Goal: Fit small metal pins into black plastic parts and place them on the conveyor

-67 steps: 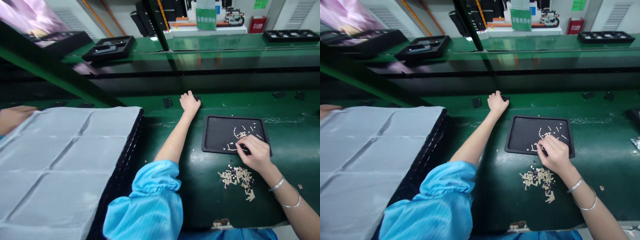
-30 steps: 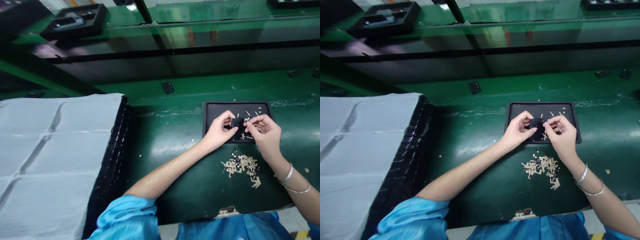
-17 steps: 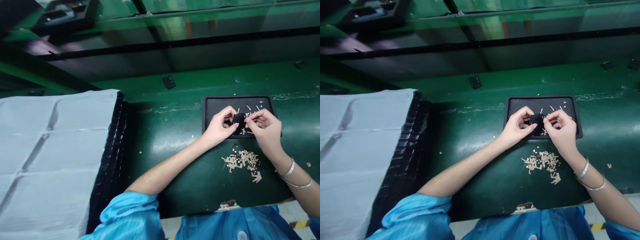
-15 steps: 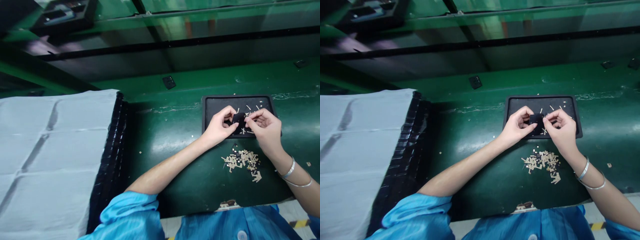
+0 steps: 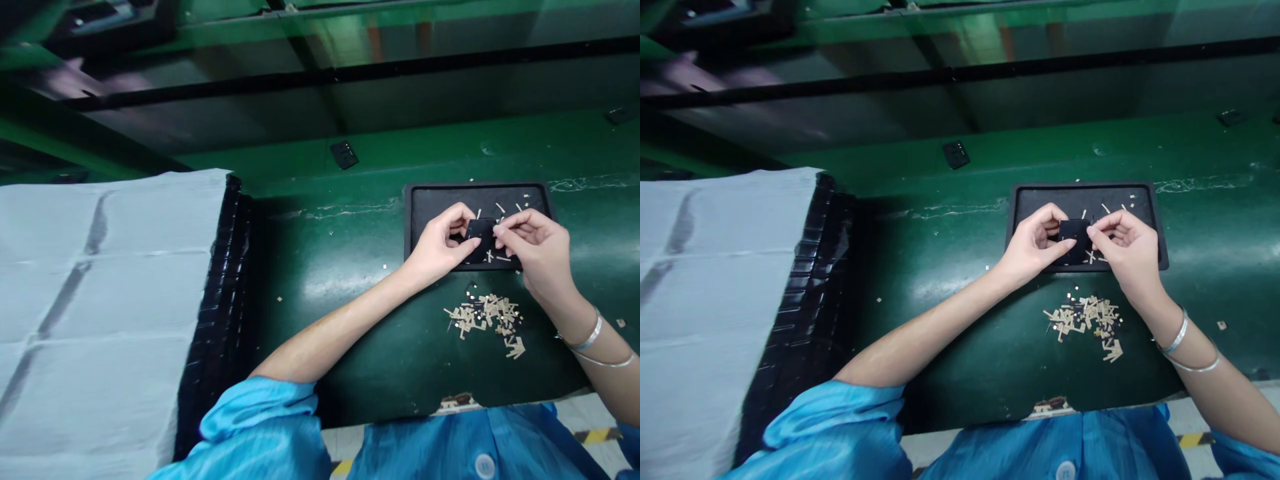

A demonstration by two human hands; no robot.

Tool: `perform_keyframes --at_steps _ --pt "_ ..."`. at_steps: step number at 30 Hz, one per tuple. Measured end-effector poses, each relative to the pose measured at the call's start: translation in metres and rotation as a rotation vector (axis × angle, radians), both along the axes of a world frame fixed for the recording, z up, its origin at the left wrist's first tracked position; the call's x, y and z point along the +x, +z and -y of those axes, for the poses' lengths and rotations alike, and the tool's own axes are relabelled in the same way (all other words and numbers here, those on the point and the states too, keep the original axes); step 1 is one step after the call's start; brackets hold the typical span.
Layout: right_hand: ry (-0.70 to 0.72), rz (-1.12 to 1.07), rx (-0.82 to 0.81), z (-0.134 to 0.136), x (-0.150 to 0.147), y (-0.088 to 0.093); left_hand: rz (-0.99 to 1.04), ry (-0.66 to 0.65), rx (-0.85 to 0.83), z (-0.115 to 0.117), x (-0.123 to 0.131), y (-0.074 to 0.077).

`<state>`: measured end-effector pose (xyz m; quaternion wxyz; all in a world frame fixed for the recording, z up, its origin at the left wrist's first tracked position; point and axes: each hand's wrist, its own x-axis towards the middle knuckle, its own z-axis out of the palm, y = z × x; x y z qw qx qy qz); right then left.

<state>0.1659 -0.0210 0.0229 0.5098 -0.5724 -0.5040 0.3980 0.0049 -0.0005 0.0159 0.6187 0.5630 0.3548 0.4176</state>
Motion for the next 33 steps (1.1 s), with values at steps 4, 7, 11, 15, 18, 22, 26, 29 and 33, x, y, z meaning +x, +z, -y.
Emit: perform_keyframes --at_steps 4,7,11,15,18,22,26,29,33 --pt "0.000 0.010 0.005 0.000 0.000 0.001 0.008 -0.001 -0.002 0.000 0.000 0.000" --pt "0.006 0.016 0.005 0.000 0.001 0.001 0.011 0.001 -0.002 0.000 0.000 0.001" --pt "0.000 0.003 -0.001 0.000 0.001 0.001 0.025 -0.006 -0.009 0.000 0.000 0.001" --pt "0.011 -0.010 -0.016 -0.001 0.001 0.002 0.077 -0.028 -0.019 -0.001 -0.001 0.001" --pt "0.022 -0.006 -0.021 -0.002 0.002 0.003 0.111 -0.026 -0.039 -0.002 0.000 0.003" --pt "0.066 -0.034 -0.028 -0.004 0.005 0.007 0.183 -0.044 -0.102 -0.003 0.000 0.003" --pt "0.100 -0.106 -0.061 -0.005 0.008 0.012 0.236 -0.067 -0.178 -0.004 -0.001 0.002" --pt "0.148 -0.132 -0.096 -0.005 0.009 0.012 0.266 -0.075 -0.203 -0.005 -0.001 0.001" --pt "0.176 -0.141 -0.105 -0.006 0.009 0.011 0.286 -0.084 -0.224 -0.006 -0.001 0.001"
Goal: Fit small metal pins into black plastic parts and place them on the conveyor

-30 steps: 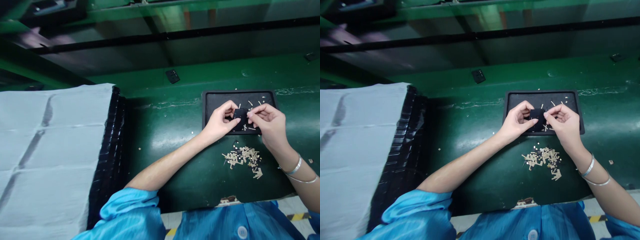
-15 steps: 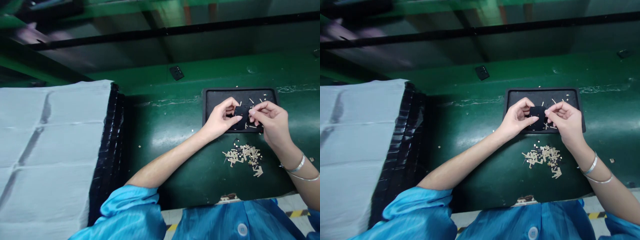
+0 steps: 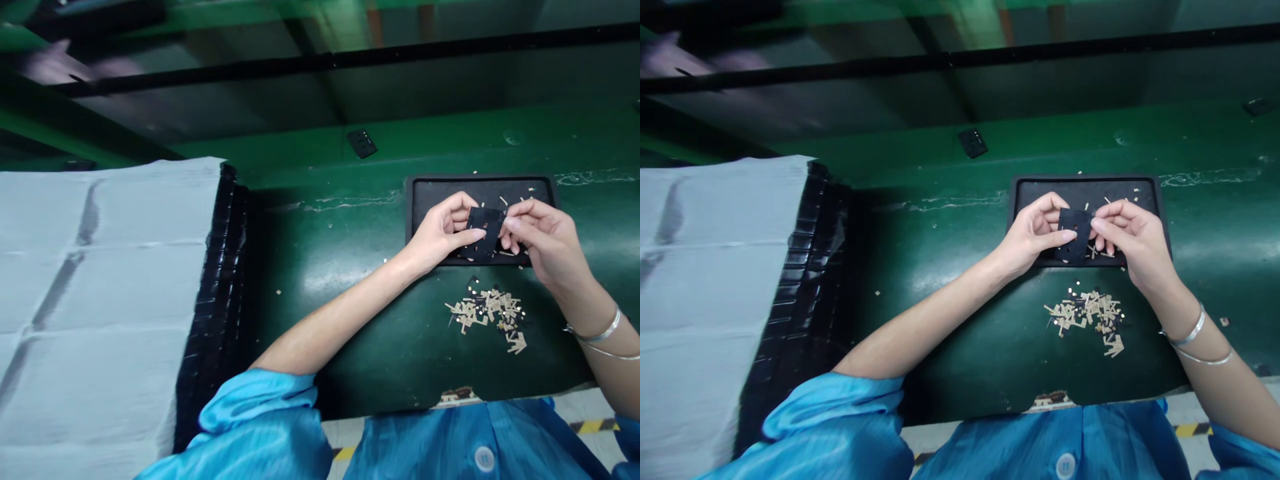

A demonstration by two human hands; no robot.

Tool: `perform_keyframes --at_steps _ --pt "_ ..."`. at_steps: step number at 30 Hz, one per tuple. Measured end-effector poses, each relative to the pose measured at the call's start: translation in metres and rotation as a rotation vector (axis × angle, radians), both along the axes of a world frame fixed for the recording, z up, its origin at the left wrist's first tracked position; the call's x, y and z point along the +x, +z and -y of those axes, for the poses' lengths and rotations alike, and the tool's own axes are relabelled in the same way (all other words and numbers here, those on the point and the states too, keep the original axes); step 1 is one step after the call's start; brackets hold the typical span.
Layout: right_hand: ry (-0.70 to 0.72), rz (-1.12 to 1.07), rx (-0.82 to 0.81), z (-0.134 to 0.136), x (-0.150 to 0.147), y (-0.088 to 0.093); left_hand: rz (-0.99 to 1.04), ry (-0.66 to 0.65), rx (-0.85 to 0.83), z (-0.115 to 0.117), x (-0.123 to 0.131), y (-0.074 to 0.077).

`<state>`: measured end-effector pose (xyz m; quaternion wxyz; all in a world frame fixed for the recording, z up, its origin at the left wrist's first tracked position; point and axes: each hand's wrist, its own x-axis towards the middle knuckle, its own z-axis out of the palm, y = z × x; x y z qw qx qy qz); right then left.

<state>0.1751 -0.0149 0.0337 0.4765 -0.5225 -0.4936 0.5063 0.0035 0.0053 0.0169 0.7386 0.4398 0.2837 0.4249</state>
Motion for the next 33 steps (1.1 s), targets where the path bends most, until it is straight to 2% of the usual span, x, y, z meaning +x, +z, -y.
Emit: perform_keyframes --at_steps 7,9,12,16,24,33 --pt "0.073 0.003 0.013 -0.001 0.003 0.002 -0.044 -0.104 -0.016 -0.001 -0.003 0.001" --pt "0.048 -0.004 0.039 0.000 0.004 0.002 -0.117 -0.044 0.038 0.001 -0.001 0.000" --pt "-0.003 -0.002 0.087 0.002 0.005 0.000 -0.261 0.116 0.221 0.006 0.002 -0.001" --pt "-0.010 -0.007 0.143 0.005 0.003 -0.004 -0.371 0.134 0.424 0.010 0.005 -0.004" --pt "0.025 0.043 0.221 0.010 0.000 -0.005 -0.380 0.212 0.528 0.011 0.006 -0.008" --pt "0.052 -0.033 0.175 0.010 -0.002 -0.002 -0.405 0.268 0.646 0.012 0.005 -0.008"
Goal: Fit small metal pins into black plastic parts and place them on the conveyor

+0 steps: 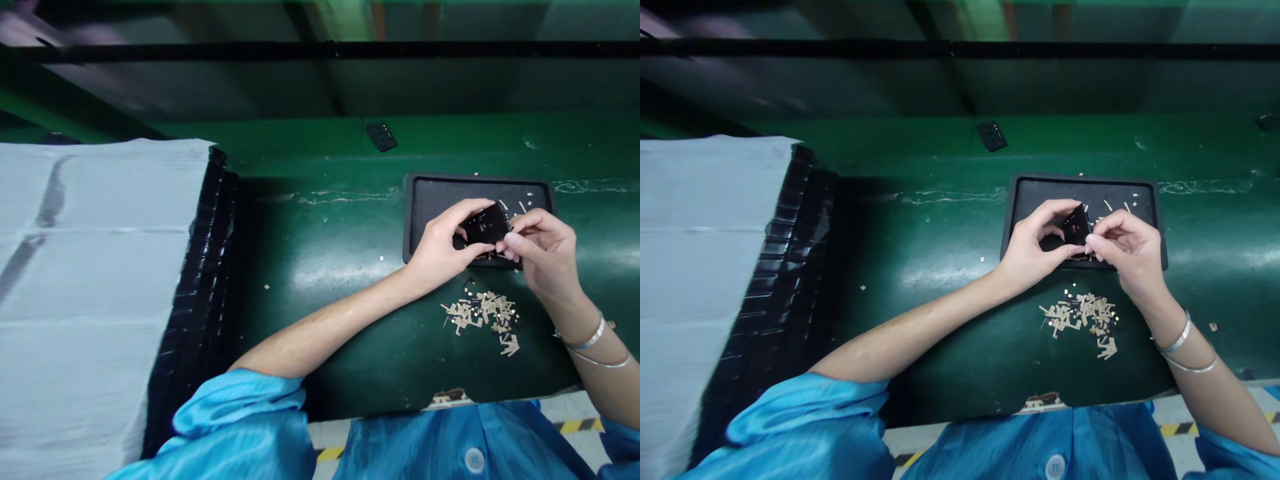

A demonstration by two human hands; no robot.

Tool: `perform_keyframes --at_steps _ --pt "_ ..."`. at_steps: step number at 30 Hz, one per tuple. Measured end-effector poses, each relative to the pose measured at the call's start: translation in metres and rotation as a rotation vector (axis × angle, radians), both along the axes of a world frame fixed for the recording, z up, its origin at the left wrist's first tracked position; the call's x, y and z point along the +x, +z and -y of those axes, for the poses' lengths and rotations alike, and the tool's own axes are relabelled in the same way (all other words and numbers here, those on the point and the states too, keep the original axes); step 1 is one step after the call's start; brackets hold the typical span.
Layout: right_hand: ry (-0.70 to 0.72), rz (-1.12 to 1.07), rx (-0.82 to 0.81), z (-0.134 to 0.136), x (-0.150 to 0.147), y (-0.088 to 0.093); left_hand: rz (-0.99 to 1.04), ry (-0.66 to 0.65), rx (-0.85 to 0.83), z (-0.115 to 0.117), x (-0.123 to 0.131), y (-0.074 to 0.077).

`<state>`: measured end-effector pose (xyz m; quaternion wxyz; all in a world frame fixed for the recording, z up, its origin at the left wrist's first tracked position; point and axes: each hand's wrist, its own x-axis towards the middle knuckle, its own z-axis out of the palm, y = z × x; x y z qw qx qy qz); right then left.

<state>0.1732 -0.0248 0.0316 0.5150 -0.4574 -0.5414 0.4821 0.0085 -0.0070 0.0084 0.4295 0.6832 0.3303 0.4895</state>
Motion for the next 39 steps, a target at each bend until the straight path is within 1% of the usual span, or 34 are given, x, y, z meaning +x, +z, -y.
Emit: perform_keyframes --at_steps 4,9,12,19,24,29,31,35,39 --pt "0.068 -0.063 -0.069 0.000 0.000 0.000 -0.053 0.054 0.092 0.001 -0.001 -0.001" --pt "0.121 -0.077 -0.216 -0.002 -0.001 0.003 -0.103 0.106 0.235 0.000 -0.002 -0.002" --pt "0.123 -0.072 -0.267 -0.004 0.000 0.005 -0.120 0.110 0.250 0.001 -0.001 -0.001" --pt "0.000 -0.100 -0.223 -0.008 0.002 0.002 -0.106 0.122 0.080 0.005 0.002 0.005" --pt "-0.012 -0.041 -0.175 -0.007 0.000 -0.001 -0.047 0.049 -0.048 -0.002 0.000 0.006" --pt "-0.025 -0.004 -0.143 -0.006 -0.001 0.000 0.005 0.048 -0.131 -0.007 -0.001 0.004" --pt "-0.023 0.018 -0.150 -0.006 -0.001 0.000 0.072 -0.018 -0.185 -0.009 -0.001 0.004" --pt "-0.025 0.087 -0.185 -0.006 -0.003 -0.003 0.264 -0.218 -0.326 -0.015 -0.003 0.003" --pt "-0.058 0.095 -0.175 -0.004 -0.005 -0.004 0.383 -0.312 -0.465 -0.019 -0.005 0.003"
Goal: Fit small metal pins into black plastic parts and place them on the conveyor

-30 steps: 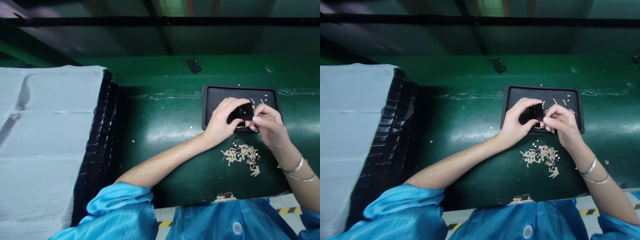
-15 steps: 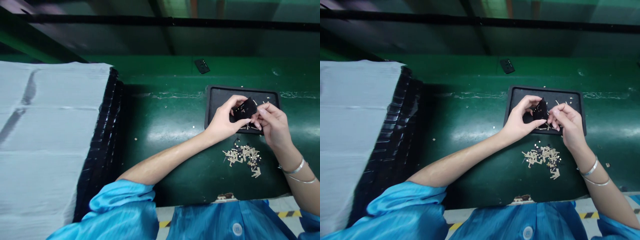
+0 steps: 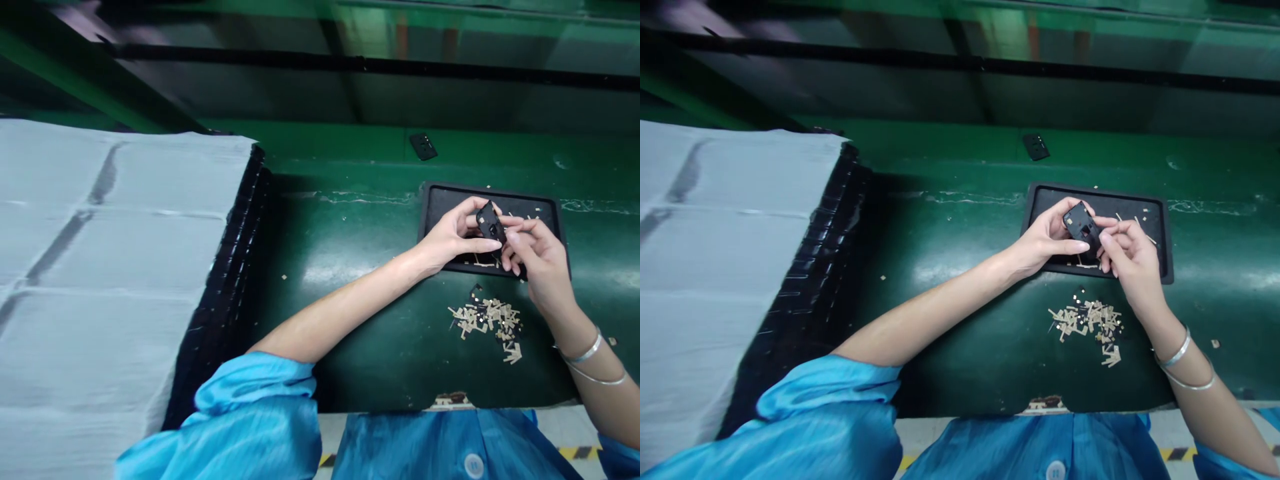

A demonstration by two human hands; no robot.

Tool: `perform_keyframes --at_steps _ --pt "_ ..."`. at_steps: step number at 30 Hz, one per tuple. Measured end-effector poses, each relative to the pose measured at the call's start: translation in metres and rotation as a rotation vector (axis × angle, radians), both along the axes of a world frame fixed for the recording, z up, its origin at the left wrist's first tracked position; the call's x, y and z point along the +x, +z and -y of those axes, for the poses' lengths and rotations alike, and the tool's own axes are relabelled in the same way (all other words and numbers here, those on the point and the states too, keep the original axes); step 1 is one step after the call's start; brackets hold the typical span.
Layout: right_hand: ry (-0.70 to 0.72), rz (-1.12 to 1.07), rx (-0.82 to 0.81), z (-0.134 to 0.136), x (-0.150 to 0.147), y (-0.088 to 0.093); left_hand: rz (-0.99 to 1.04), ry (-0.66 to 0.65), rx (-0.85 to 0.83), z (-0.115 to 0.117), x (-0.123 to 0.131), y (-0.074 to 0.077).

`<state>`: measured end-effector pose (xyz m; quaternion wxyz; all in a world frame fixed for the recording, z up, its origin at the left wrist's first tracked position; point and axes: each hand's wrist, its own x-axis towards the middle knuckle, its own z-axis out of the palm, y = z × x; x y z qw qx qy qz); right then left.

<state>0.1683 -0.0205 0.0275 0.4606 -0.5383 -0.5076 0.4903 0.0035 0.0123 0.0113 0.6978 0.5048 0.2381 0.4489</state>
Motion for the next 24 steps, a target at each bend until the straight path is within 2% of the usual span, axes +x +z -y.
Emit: perform_keyframes --at_steps 4,6,10,13,15,18,20,22,24 --pt "0.064 -0.087 -0.093 -0.001 0.002 0.000 0.037 -0.075 -0.018 -0.001 0.002 -0.001" --pt "0.086 -0.131 -0.132 -0.002 0.004 -0.001 0.048 -0.068 0.003 -0.001 0.003 -0.001" --pt "-0.008 -0.131 -0.111 -0.007 0.009 -0.005 0.071 0.178 -0.095 -0.001 0.005 -0.002" --pt "-0.047 -0.109 -0.154 -0.029 0.012 -0.005 0.112 0.310 -0.172 -0.001 0.006 -0.002" --pt "-0.075 -0.097 -0.153 -0.057 0.015 0.000 0.123 0.331 -0.174 -0.002 0.006 -0.002" --pt "-0.183 -0.048 -0.053 -0.107 0.022 0.010 0.116 0.338 -0.173 -0.002 0.007 -0.002" --pt "-0.263 -0.011 -0.018 -0.130 0.029 0.017 0.114 0.343 -0.175 -0.002 0.008 -0.003" --pt "-0.340 0.056 0.007 -0.132 0.034 0.022 0.119 0.341 -0.181 -0.002 0.009 -0.003" --pt "-0.273 0.166 0.073 -0.111 0.036 0.025 0.122 0.334 -0.187 -0.002 0.010 -0.004"
